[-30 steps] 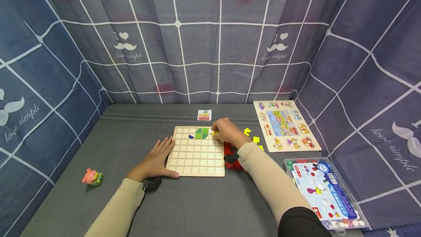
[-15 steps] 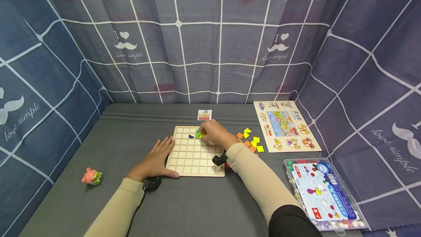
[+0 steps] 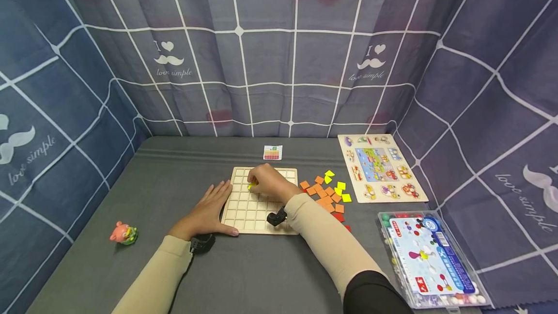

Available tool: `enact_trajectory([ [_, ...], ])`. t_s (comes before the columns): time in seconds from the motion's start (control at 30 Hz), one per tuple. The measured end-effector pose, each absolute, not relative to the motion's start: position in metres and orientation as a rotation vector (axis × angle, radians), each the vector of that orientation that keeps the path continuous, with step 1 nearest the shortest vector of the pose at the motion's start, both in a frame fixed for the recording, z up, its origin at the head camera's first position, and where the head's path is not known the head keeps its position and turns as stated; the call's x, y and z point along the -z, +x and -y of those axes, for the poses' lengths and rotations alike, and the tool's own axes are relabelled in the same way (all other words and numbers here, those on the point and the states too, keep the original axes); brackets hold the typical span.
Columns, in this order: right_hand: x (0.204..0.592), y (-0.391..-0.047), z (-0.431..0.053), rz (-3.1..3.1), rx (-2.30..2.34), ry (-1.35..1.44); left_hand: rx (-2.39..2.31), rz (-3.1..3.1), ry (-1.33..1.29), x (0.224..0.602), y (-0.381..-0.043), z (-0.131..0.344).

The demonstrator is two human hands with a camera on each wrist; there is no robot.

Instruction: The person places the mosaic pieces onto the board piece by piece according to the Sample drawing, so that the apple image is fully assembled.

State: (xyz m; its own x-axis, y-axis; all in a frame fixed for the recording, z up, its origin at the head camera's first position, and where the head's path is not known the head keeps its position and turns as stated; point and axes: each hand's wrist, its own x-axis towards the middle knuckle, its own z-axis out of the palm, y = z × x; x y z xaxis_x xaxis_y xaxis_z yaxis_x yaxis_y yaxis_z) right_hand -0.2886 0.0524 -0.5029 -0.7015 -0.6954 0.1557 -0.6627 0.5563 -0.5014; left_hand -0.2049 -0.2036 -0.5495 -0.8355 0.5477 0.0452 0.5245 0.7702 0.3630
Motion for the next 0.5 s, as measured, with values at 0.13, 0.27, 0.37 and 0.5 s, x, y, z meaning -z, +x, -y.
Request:
enact_trajectory([
  [0.13, 0.506, -0.288, -0.041, -2.72, 0.849, -1.214, -0.564, -2.903, 0.885, 0.55, -0.206, 0.204],
  [0.27, 0.508, -0.286, -0.032, -2.726, 0.824, -1.212, -0.56, -2.897, 0.888, 0.55, -0.206, 0.203],
  [0.37, 0.509, -0.286, -0.027, -2.731, 0.805, -1.209, -0.58, -2.891, 0.887, 0.549, -0.205, 0.203],
  [0.5, 0.513, -0.287, -0.019, -2.75, 0.781, -1.217, -0.607, -2.89, 0.889, 0.548, -0.204, 0.204],
])
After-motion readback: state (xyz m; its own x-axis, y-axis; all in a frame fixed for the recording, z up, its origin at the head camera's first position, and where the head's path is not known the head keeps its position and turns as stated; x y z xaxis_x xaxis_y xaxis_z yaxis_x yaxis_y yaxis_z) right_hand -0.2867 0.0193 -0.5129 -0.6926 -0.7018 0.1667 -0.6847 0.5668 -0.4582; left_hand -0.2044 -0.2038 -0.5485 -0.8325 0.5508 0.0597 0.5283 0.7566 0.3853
